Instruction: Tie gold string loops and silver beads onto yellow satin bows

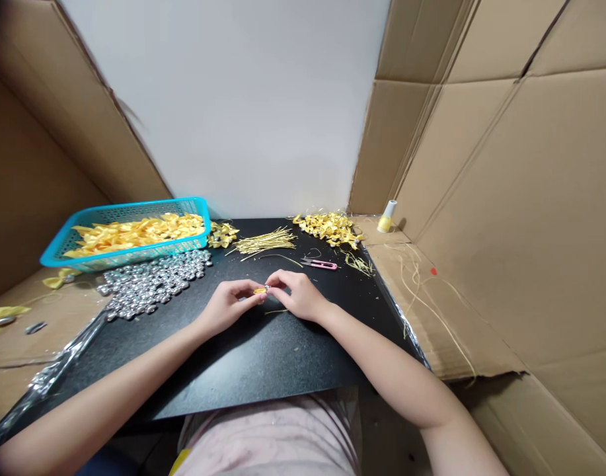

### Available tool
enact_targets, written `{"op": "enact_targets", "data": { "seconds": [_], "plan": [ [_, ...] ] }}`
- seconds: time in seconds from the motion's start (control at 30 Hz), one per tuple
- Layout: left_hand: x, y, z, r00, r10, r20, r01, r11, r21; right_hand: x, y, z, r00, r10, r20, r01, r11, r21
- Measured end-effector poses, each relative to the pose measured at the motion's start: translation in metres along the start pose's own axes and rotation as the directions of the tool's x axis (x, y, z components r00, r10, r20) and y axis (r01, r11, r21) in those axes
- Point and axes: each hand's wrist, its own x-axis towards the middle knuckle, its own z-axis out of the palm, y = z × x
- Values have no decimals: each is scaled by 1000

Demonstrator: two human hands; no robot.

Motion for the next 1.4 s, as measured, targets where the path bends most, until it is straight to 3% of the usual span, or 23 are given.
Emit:
{"op": "enact_targets", "data": {
  "seconds": [0.07, 0.13, 0.27, 0.33, 0.4, 0.63, 0.77, 0.9, 1.03, 1.13, 1.4],
  "plan": [
    [0, 2, -2, 1000, 6, 0, -6, 998, 66, 2, 8, -7, 1000, 16, -24, -17, 998, -54],
    [-1, 4, -4, 1000, -7, -8, 8, 995, 103, 4, 22, -19, 994, 68, -82, -84, 974, -211],
    [0, 6, -6, 999, -33, -9, 33, 993, 111, 4, 51, -49, 935, 309, -175, -351, 729, -587],
    [1, 6, -7, 1000, -22, -7, 23, 993, 117, 3, 60, -58, 892, 407, -196, -430, 632, -645],
    [1, 6, -7, 1000, 9, -8, -8, 989, 146, 2, 66, -61, 866, 450, -216, -472, 597, -648],
    [0, 3, -8, 994, 107, 14, -107, 954, 279, 6, 70, -57, 861, 450, -236, -499, 662, -559],
    [1, 3, -7, 992, 123, 7, -119, 946, 301, 8, 50, -52, 891, 422, -167, -448, 759, -473],
    [0, 4, -7, 995, 88, -41, -71, 948, 311, 2, 17, -34, 935, 351, -42, -354, 929, -111],
    [-1, 2, -7, 991, 64, -114, -24, 945, 326, -7, 2, -12, 905, 410, 110, -423, 890, 167],
    [-1, 2, -6, 982, 96, -165, -32, 934, 355, -10, 3, 0, 869, 465, 168, -493, 844, 213],
    [-1, 6, -5, 968, 119, -222, -36, 938, 345, -11, 4, 8, 815, 551, 179, -579, 763, 288]
  ]
}}
